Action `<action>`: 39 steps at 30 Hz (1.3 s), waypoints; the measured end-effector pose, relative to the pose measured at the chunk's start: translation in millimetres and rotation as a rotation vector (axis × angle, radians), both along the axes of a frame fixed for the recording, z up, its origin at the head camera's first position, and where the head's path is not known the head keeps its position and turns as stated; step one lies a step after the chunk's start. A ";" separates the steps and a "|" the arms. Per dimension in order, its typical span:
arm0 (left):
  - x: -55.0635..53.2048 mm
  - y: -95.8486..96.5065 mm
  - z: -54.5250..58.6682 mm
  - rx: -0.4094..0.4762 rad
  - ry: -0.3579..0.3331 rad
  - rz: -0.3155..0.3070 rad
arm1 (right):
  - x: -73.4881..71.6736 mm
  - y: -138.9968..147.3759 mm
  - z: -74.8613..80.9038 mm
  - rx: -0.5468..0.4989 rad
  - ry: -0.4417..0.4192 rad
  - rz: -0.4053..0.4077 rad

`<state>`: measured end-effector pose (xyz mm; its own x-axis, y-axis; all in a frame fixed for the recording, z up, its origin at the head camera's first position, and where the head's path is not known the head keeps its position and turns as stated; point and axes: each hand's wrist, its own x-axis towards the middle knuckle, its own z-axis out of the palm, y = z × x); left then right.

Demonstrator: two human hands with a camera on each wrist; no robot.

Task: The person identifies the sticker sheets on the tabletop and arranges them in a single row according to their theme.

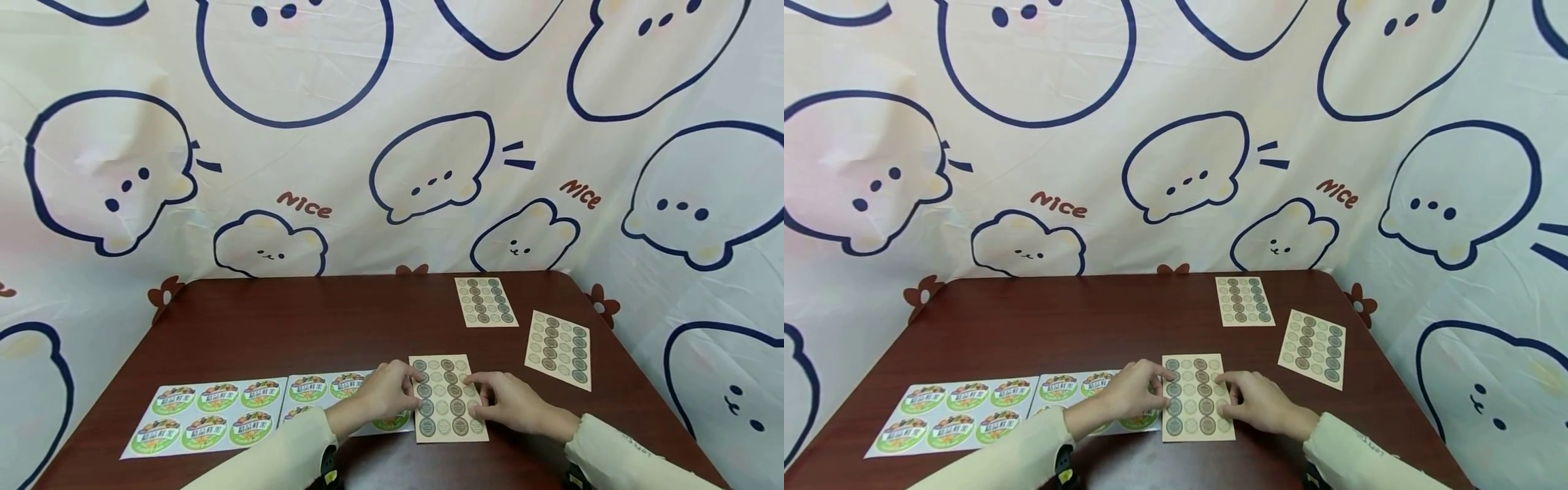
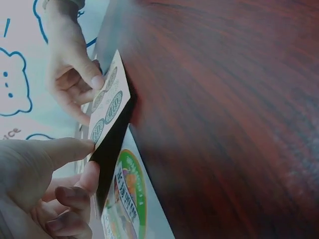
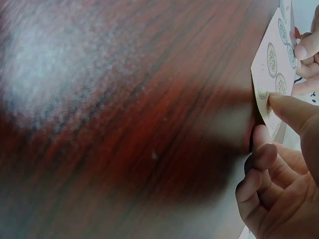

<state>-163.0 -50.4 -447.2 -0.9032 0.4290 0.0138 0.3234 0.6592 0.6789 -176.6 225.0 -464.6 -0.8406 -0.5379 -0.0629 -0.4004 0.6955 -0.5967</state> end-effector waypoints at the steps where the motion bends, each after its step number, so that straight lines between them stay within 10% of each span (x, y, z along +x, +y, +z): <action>1: 0.0 0.1 0.0 -0.004 -0.001 0.000 | -0.1 0.0 0.3 0.002 -0.001 0.000; 39: 4.0 -0.8 -12.6 -0.155 0.126 -0.045 | 2.5 -4.5 4.5 0.086 0.052 0.002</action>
<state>-159.1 -51.2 -459.8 -0.8783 0.4749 0.0559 0.4309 0.7354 0.5229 -174.1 220.5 -460.1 -0.8428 -0.5341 -0.0657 -0.4305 0.7425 -0.5131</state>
